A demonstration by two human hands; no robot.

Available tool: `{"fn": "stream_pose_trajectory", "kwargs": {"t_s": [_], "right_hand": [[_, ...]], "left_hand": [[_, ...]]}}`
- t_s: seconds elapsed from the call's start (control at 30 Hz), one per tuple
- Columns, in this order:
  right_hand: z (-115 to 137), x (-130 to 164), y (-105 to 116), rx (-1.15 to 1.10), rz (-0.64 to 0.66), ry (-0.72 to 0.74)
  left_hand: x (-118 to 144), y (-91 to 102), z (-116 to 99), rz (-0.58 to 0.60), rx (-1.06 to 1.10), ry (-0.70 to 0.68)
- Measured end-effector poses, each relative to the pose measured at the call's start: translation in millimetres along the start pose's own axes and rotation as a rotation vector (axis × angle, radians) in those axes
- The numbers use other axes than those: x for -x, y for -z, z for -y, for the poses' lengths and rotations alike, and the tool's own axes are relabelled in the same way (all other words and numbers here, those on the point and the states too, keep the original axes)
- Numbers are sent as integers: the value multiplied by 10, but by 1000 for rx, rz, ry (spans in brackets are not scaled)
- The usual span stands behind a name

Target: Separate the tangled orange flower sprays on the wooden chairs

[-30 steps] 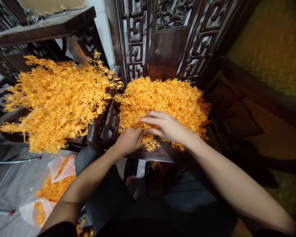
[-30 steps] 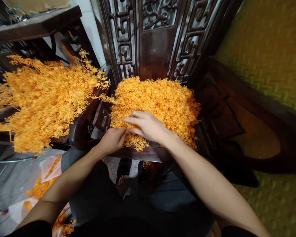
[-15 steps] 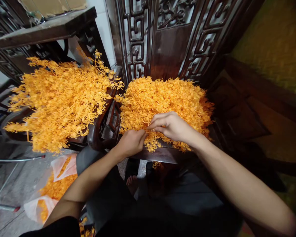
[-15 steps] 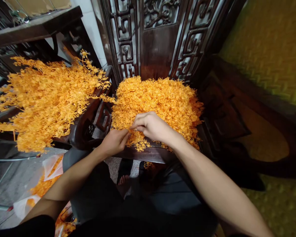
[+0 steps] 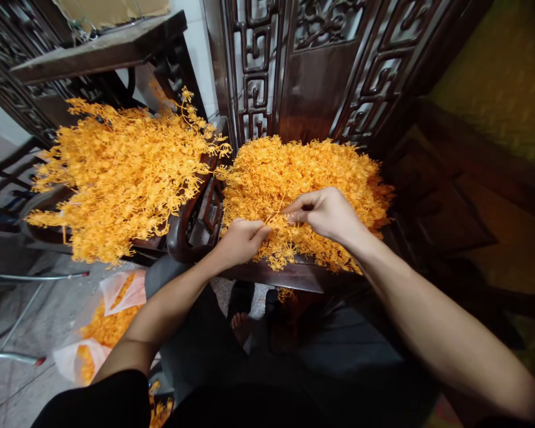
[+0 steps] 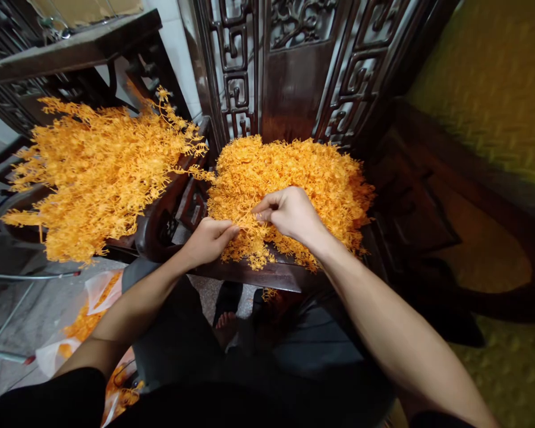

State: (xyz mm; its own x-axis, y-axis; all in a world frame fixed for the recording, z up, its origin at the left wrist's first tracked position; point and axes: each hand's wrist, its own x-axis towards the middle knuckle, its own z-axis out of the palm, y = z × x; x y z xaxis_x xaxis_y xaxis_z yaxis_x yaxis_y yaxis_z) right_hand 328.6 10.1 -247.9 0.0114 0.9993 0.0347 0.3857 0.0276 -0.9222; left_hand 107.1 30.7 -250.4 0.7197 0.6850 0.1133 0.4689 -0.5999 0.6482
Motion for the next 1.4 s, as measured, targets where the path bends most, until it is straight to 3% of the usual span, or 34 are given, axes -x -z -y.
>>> {"fn": "stream_pose_trajectory", "kwargs": {"t_s": [0.1,0.2,0.27,0.33,0.43,0.53,0.83,1.17,1.4], "right_hand": [[-31,-3,161,62,-80,-10],[-128,5,509,32,-447,-32],[-201,12,698,-147,-560,-64],[-251,10,753,-332,-412,-120],[-275,-19,643,-486,-126,-187],[-282,-58,527,-578,-43,-193],[-373,-68,517,-604,-93,-137],[-206,14,481,-473,-109,28],[-242,3,457,-504,-103,-5]], "left_hand": [[50,57,39,-27,15,6],[123,129,89,-80,75,63],[139,128,98,-103,109,98],[114,80,81,-97,124,94],[50,-15,47,-80,156,77],[31,-54,55,-101,181,93],[73,-33,75,-85,137,57],[78,-33,71,-81,110,33],[82,-59,85,-85,133,11]]}}
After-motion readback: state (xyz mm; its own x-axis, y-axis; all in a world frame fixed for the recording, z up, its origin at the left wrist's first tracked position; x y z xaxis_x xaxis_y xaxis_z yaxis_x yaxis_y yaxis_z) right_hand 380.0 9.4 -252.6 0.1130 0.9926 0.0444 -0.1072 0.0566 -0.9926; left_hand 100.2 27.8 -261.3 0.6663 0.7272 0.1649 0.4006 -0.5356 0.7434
